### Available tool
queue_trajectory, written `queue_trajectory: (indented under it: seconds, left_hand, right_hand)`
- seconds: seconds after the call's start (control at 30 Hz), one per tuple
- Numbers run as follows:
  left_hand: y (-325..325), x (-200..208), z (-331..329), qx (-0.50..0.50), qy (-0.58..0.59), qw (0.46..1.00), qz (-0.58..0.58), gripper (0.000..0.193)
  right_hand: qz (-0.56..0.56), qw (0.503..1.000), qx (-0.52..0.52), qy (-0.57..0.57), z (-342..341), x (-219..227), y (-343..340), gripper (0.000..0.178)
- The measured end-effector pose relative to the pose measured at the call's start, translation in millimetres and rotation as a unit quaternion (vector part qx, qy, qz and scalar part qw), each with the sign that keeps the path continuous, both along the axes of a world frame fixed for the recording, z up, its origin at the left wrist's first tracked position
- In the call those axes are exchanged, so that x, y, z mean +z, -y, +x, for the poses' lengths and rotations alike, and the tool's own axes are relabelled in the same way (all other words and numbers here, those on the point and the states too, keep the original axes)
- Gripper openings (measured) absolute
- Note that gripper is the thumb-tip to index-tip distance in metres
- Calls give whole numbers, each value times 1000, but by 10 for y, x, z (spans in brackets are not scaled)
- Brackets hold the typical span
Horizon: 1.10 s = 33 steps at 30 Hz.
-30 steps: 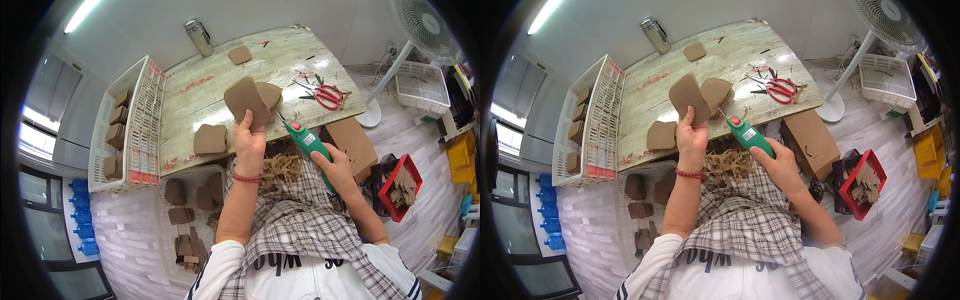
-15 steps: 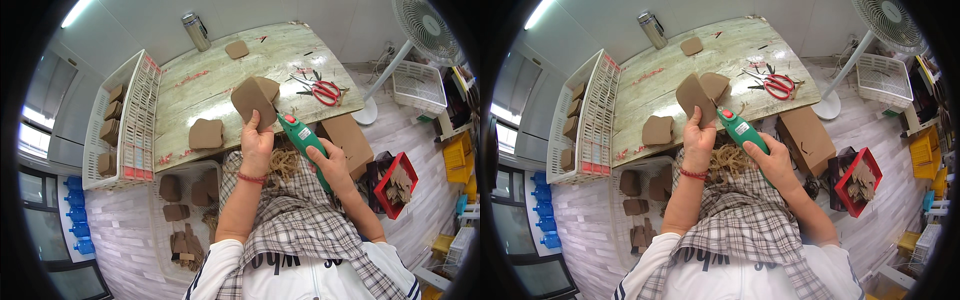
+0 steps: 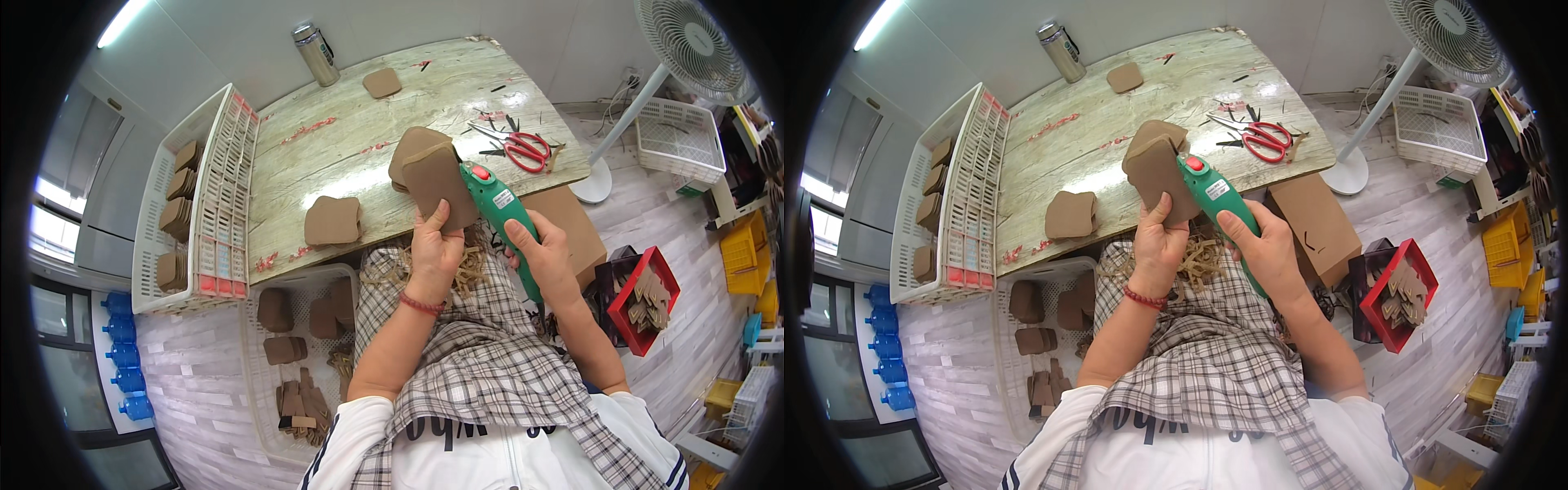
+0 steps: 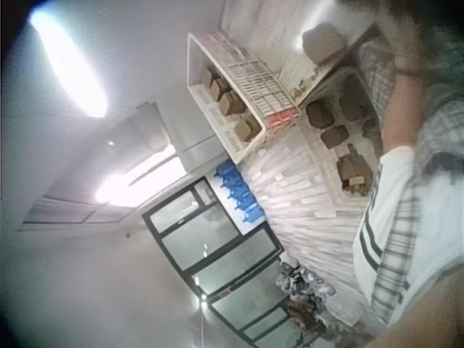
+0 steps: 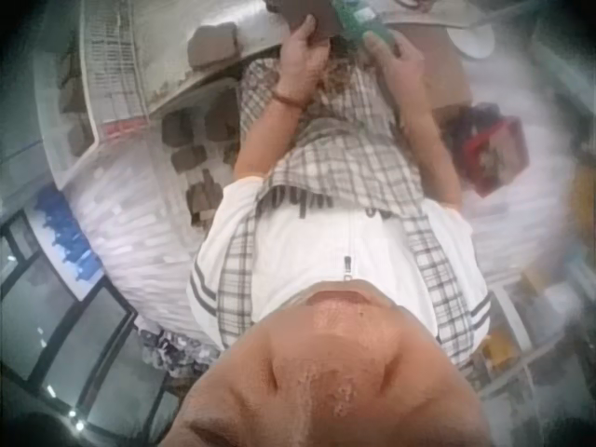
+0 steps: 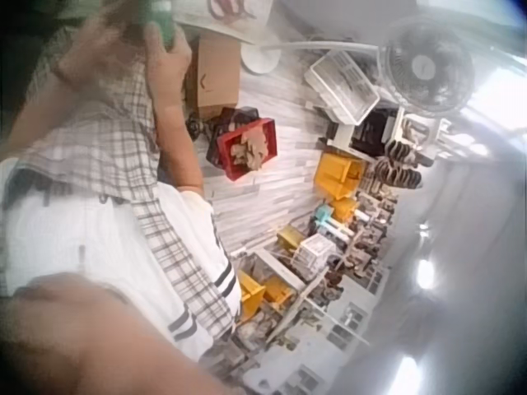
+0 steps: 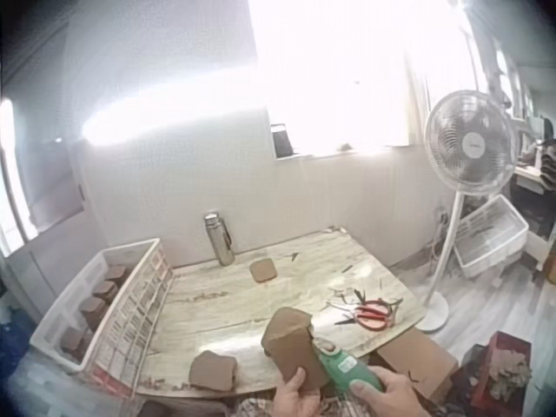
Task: The person sits on the floor and uses a green rotary tool to smooth the edges of rectangular cardboard pieces. They pick up each piece from a stack, smooth the edges, and place the finished piece on the table.
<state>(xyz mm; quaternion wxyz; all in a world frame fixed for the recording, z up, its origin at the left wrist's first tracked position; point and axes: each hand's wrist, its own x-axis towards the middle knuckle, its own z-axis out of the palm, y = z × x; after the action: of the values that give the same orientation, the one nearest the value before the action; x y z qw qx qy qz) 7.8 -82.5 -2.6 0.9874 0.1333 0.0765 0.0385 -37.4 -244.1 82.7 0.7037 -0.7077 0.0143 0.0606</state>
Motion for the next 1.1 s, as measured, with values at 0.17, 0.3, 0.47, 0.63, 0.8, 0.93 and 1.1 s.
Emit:
queue_trajectory:
  seconds: [0.17, 0.3, 0.47, 0.63, 0.8, 0.93, 1.1]
  left_hand:
    - [-52, -11, -60, -23, 13, 998, 63, 37]
    - [-291, -74, -41, -40, 50, 989, 136, 35]
    - [-569, -62, -8, -66, 54, 970, 226, 37]
    - [-715, 0, -8, -96, 57, 952, 286, 40]
    - [-861, 84, -17, -144, 53, 924, 352, 38]
    - [-910, 11, -38, -185, 40, 901, 391, 39]
    - [-824, -88, -150, -217, 6, 896, 386, 42]
  right_hand:
    - [18, 1000, 5, -16, 26, 23, 113, 35]
    - [15, 998, 41, -36, -25, 114, 257, 33]
    - [-33, 995, 90, -38, -89, 118, 383, 35]
    - [-26, 992, 108, -51, -101, 22, 471, 36]
    - [-60, 987, 132, -63, -105, 10, 532, 36]
    - [-77, 989, 116, -56, -146, -29, 476, 34]
    - [-77, 990, 101, -52, -148, -57, 373, 34]
